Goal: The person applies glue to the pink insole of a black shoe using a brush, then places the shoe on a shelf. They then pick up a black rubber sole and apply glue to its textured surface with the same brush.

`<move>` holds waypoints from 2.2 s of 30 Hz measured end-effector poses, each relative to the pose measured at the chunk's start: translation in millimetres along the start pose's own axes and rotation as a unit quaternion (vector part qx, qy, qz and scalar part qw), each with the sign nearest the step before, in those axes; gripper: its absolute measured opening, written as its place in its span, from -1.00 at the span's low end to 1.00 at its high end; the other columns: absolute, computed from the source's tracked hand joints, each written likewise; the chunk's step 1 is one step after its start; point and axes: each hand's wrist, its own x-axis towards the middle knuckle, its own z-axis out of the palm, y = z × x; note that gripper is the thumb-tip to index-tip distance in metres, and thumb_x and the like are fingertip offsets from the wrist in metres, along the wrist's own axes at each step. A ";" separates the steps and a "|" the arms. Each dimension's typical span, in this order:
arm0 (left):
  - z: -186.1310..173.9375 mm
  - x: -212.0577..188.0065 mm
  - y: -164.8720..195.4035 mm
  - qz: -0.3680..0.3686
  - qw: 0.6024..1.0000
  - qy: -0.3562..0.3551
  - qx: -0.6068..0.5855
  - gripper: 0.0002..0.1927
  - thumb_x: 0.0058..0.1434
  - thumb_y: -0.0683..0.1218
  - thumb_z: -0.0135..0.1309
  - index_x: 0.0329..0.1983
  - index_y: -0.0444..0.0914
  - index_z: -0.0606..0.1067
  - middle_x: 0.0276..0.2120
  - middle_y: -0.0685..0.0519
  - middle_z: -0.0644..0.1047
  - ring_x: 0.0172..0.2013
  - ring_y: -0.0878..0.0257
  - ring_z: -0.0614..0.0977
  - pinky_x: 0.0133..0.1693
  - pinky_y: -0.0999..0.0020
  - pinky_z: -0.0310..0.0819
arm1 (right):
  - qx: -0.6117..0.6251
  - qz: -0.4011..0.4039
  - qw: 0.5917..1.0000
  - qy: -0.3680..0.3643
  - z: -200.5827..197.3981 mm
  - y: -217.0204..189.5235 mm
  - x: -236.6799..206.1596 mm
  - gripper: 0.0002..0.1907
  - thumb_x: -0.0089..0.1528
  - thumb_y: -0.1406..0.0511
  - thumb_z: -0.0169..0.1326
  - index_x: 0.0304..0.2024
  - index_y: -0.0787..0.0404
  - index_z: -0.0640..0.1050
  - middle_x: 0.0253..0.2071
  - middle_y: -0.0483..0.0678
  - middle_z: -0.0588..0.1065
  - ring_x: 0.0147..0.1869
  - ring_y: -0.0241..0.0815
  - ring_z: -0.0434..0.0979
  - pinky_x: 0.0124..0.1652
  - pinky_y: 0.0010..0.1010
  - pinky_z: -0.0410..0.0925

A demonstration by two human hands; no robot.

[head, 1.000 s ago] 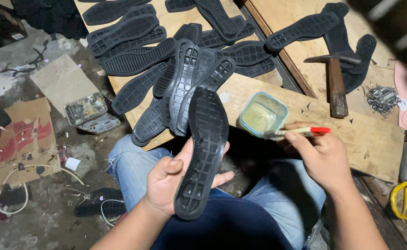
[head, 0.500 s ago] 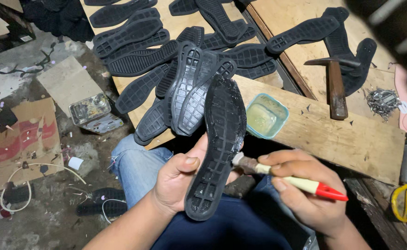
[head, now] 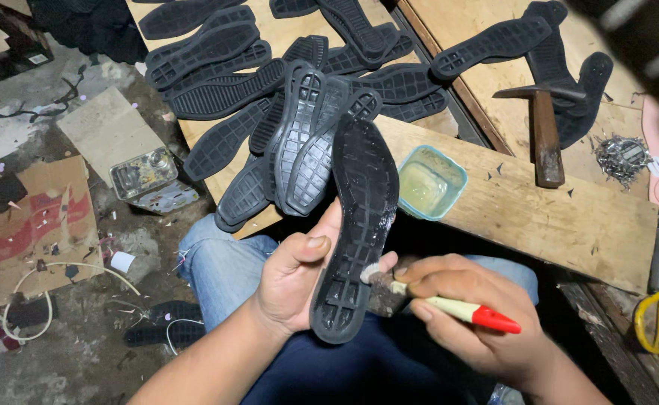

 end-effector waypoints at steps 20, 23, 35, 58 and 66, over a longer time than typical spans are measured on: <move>-5.7 13.6 3.1 0.033 0.999 0.021 0.022 -0.10 0.35 -0.02 0.04 0.68 -0.10 -0.10 0.35 0.04 0.33 0.29 0.25 0.46 0.39 -0.02 0.26 | -0.057 -0.099 0.993 -0.036 3.8 2.2 3.4 -0.76 0.16 0.44 0.22 -0.13 0.29 0.52 -0.06 0.10 0.57 -0.08 -0.03 0.66 -0.11 -0.35 0.50; -10.8 16.4 3.4 0.045 0.998 0.032 0.042 -0.11 0.38 -0.03 0.04 0.70 -0.01 -0.08 0.38 0.10 0.30 0.26 0.26 0.39 0.42 -0.13 0.21 | -0.034 -0.077 0.994 -0.066 3.6 1.5 -6.6 -0.79 0.16 0.43 0.24 -0.16 0.28 0.54 -0.09 0.06 0.59 -0.06 -0.05 0.68 -0.10 -0.36 0.52; 3.2 30.4 9.0 0.115 0.980 0.044 0.157 0.03 0.34 0.06 0.15 0.63 0.06 -0.27 0.51 0.01 0.02 0.56 -0.12 0.02 0.24 -0.44 0.29 | 0.019 -0.102 0.994 0.040 21.0 4.3 -16.4 -0.77 0.19 0.45 0.20 -0.08 0.30 0.55 -0.09 0.11 0.59 -0.04 -0.05 0.72 -0.06 -0.37 0.56; -7.0 34.9 0.5 0.011 0.999 0.028 0.010 -0.13 0.39 0.44 -0.25 0.65 0.05 -0.11 0.49 0.11 0.13 0.52 0.02 0.06 0.22 -0.45 0.26 | 0.025 -0.071 0.997 0.023 18.5 -0.3 -3.9 -0.72 0.11 0.51 0.25 -0.12 0.28 0.58 0.02 0.15 0.59 0.06 -0.05 0.69 0.03 -0.37 0.52; -8.3 37.5 -1.5 0.047 0.993 0.054 0.094 -0.03 0.31 0.48 -0.18 0.63 0.02 -0.15 0.53 0.06 0.03 0.55 -0.07 -0.01 0.18 -0.46 0.30 | 0.033 -0.083 0.995 -0.036 22.5 1.2 -6.1 -0.75 0.14 0.51 0.24 -0.12 0.31 0.58 0.02 0.16 0.60 0.07 -0.05 0.73 0.01 -0.36 0.56</move>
